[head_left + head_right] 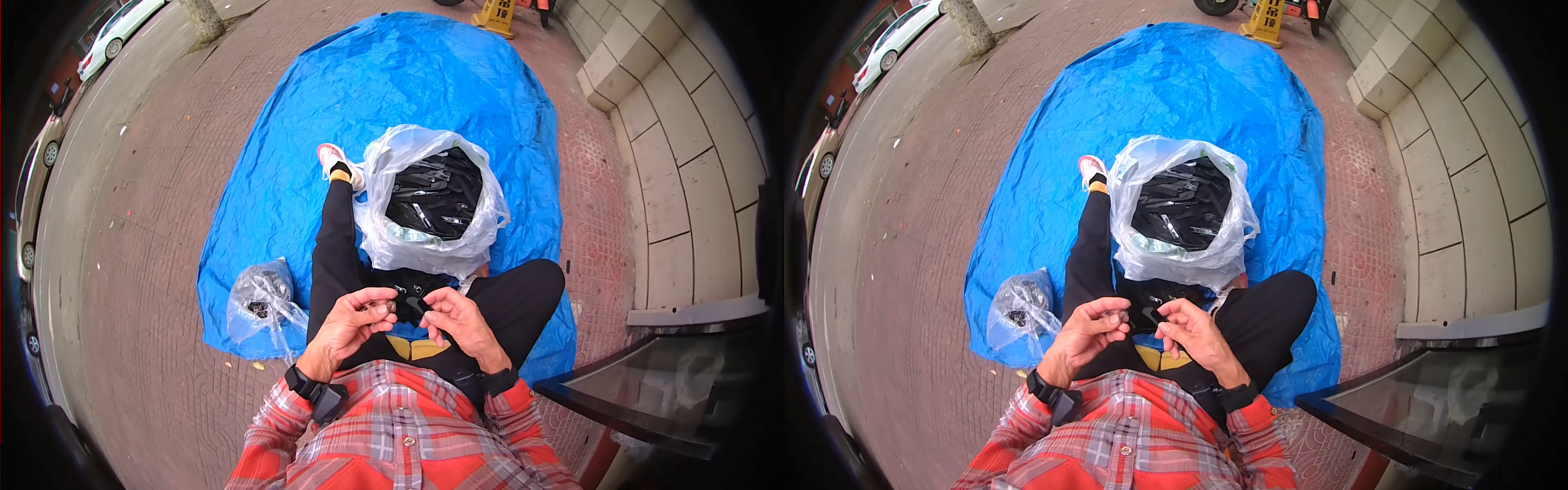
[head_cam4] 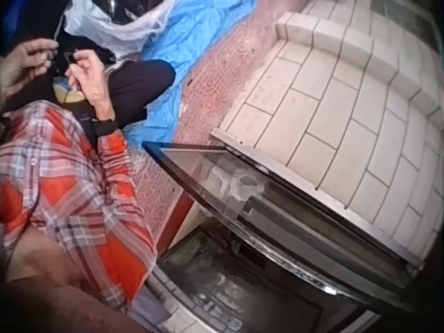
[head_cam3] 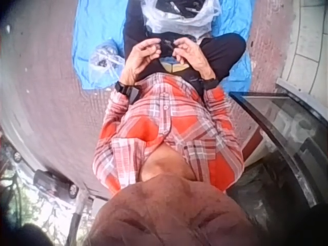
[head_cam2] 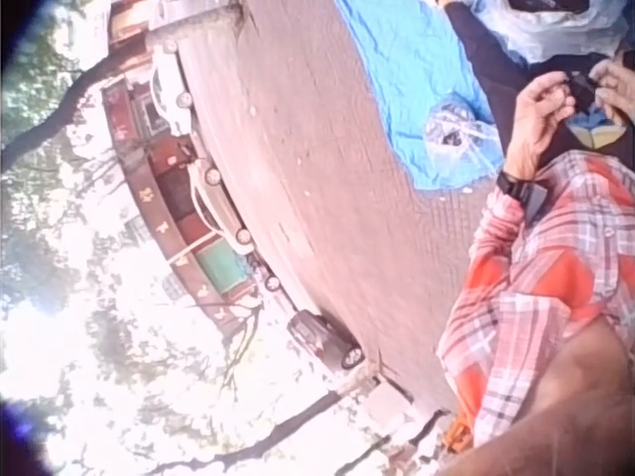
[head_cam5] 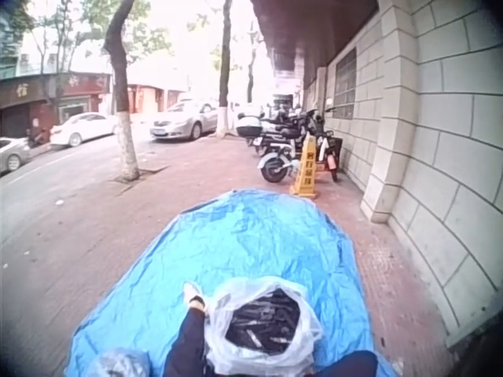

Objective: Inspecting and sorting black plastic shoe components from a large plastic bag while sitting on a tarp.

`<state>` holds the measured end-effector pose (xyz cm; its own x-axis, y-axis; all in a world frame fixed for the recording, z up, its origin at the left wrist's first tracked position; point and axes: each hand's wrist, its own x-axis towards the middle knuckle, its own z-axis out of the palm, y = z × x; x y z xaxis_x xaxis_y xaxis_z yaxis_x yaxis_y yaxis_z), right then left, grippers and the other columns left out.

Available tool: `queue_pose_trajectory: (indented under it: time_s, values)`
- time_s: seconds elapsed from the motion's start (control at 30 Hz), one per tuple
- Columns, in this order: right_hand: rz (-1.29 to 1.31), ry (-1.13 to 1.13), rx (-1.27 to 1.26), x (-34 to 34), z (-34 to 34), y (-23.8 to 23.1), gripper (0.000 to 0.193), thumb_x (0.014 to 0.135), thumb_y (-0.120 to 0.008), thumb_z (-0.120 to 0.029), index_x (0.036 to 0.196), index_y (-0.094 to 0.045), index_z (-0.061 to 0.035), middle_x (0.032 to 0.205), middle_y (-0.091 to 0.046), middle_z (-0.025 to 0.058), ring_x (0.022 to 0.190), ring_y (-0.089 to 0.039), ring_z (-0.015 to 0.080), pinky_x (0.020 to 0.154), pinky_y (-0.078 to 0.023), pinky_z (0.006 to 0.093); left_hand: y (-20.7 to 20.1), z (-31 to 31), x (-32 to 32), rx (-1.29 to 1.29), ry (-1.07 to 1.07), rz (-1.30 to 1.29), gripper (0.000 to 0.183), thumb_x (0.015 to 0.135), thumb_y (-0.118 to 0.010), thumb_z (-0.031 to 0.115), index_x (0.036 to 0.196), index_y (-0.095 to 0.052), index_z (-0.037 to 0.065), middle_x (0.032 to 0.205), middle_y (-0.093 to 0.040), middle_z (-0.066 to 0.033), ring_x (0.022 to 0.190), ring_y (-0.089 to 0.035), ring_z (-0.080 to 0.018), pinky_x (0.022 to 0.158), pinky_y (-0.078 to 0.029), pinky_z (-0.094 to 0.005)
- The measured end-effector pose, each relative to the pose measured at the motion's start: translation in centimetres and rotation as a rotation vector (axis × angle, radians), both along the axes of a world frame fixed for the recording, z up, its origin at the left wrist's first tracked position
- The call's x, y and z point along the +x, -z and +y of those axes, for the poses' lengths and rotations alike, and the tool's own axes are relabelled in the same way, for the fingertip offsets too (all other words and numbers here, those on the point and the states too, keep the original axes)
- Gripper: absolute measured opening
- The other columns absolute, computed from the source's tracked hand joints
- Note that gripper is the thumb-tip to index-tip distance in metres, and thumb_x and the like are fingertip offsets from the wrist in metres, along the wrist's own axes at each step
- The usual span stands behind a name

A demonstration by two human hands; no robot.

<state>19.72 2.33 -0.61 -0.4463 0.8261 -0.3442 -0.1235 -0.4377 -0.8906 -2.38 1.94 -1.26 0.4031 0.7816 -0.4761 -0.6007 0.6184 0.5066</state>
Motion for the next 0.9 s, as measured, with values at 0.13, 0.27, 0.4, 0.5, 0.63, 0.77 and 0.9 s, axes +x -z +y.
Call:
queue_pose_trajectory:
  time_s: [0.13,0.27,0.4,0.5,0.63,0.77,0.9]
  values:
    - [0.018,-0.063,-0.060,-1.2,-0.5,-0.6,0.019,0.086,-0.053,-0.004,0.104,-0.048,0.0011,0.076,-0.059,0.0104,0.056,-0.056,0.0113,0.044,-0.047,0.0224,-0.1,0.0,0.2,0.088,0.020,0.018,0.027,0.081,-0.061,0.002,0.107,-0.057,-0.002,0.083,-0.060,-0.0059,0.073,-0.062,-0.0136,0.061,-0.052,-0.0217]
    - [0.101,-0.055,-0.142,-1.8,-0.4,-0.5,0.016,0.085,-0.055,-0.004,0.099,-0.050,0.0021,0.075,-0.060,0.0131,0.053,-0.057,0.0137,0.041,-0.048,0.0237,0.1,-0.2,0.3,0.187,0.048,0.117,0.025,0.081,-0.063,0.005,0.104,-0.058,-0.001,0.081,-0.059,-0.0042,0.062,-0.055,-0.0085,0.049,-0.042,-0.0176]
    - [0.156,-0.052,-0.173,-1.9,-0.4,-0.5,0.014,0.084,-0.057,-0.004,0.094,-0.052,0.0036,0.074,-0.061,0.0136,0.050,-0.057,0.0147,0.038,-0.047,0.0235,-0.1,-0.3,0.2,0.198,0.077,0.117,0.022,0.080,-0.063,0.005,0.100,-0.058,-0.002,0.078,-0.057,-0.0041,0.057,-0.050,-0.0092,0.046,-0.037,-0.0187]
    - [0.165,-0.061,-0.195,-2.1,-0.3,-0.7,0.017,0.084,-0.058,-0.004,0.096,-0.048,0.0018,0.074,-0.062,0.0152,0.050,-0.058,0.0153,0.037,-0.046,0.0238,-0.3,-0.4,0.0,0.225,0.123,0.163,0.021,0.080,-0.062,0.004,0.100,-0.058,-0.002,0.077,-0.057,-0.0036,0.054,-0.047,-0.0076,0.045,-0.035,-0.0177]
    - [0.297,0.028,-0.218,-2.6,0.1,-1.7,0.023,0.083,-0.059,-0.004,0.098,-0.042,-0.0010,0.074,-0.061,0.0171,0.050,-0.058,0.0159,0.037,-0.046,0.0238,-0.8,-0.8,-0.2,0.275,0.187,0.304,0.020,0.082,-0.062,0.005,0.101,-0.059,-0.001,0.075,-0.056,0.0001,0.054,-0.044,-0.0029,0.044,-0.032,-0.0154]
    - [0.189,-0.048,-0.161,-3.0,0.9,-2.7,0.026,0.082,-0.059,-0.004,0.097,-0.038,-0.0023,0.075,-0.061,0.0182,0.051,-0.059,0.0166,0.037,-0.046,0.0235,0.2,-1.8,0.0,0.228,0.051,0.144,0.020,0.080,-0.062,0.002,0.100,-0.059,-0.001,0.073,-0.056,0.0003,0.052,-0.041,-0.0020,0.042,-0.028,-0.0167]
    - [0.158,-0.133,-0.178,-3.1,0.7,-2.5,0.028,0.082,-0.060,-0.004,0.096,-0.036,-0.0015,0.074,-0.060,0.0167,0.053,-0.059,0.0159,0.040,-0.047,0.0235,-1.1,-1.7,0.3,0.275,0.074,0.131,0.022,0.078,-0.064,0.001,0.099,-0.059,-0.001,0.074,-0.061,-0.0062,0.053,-0.045,-0.0031,0.042,-0.030,-0.0166]
